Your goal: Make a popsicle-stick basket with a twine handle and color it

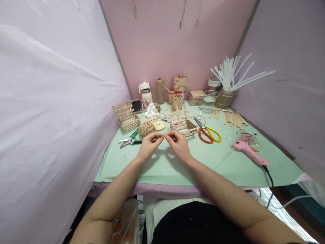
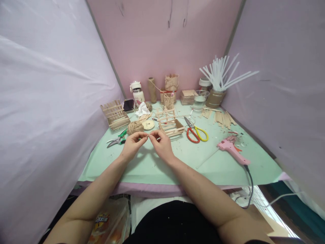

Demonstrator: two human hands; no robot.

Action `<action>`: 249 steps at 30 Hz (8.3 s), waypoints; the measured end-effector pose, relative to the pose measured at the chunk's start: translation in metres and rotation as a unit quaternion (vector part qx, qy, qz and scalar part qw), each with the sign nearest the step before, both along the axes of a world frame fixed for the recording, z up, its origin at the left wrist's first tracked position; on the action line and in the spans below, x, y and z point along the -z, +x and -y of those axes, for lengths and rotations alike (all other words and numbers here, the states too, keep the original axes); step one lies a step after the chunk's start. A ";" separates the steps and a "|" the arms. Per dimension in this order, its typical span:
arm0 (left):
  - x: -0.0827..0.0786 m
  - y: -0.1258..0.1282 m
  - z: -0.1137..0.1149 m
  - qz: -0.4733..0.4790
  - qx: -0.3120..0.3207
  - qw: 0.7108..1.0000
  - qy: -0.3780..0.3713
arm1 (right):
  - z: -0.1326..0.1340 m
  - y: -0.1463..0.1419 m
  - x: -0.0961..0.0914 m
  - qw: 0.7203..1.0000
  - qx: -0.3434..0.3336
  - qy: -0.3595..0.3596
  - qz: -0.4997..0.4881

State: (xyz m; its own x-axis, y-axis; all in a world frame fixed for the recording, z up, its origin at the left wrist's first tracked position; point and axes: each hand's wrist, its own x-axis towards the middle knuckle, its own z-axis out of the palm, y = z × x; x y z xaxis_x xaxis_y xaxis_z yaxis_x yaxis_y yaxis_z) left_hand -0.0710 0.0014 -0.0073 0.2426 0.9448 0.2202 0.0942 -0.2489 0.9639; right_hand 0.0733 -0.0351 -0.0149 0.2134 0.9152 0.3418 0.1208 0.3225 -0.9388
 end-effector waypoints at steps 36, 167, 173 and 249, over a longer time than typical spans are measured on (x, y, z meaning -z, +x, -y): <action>0.003 -0.008 -0.009 -0.006 0.010 0.997 0.081 | 0.000 -0.003 0.008 0.994 0.021 0.061 0.082; 0.006 -0.006 -0.005 -0.149 0.007 0.968 0.201 | -0.003 0.002 0.013 0.980 0.039 0.114 0.158; 0.006 -0.006 -0.008 -0.136 0.027 0.975 0.173 | -0.010 0.000 0.014 0.995 -0.044 -0.050 -0.075; -0.003 0.005 -0.007 -0.051 -0.015 0.999 0.007 | -0.010 0.000 0.013 0.999 0.019 -0.006 -0.031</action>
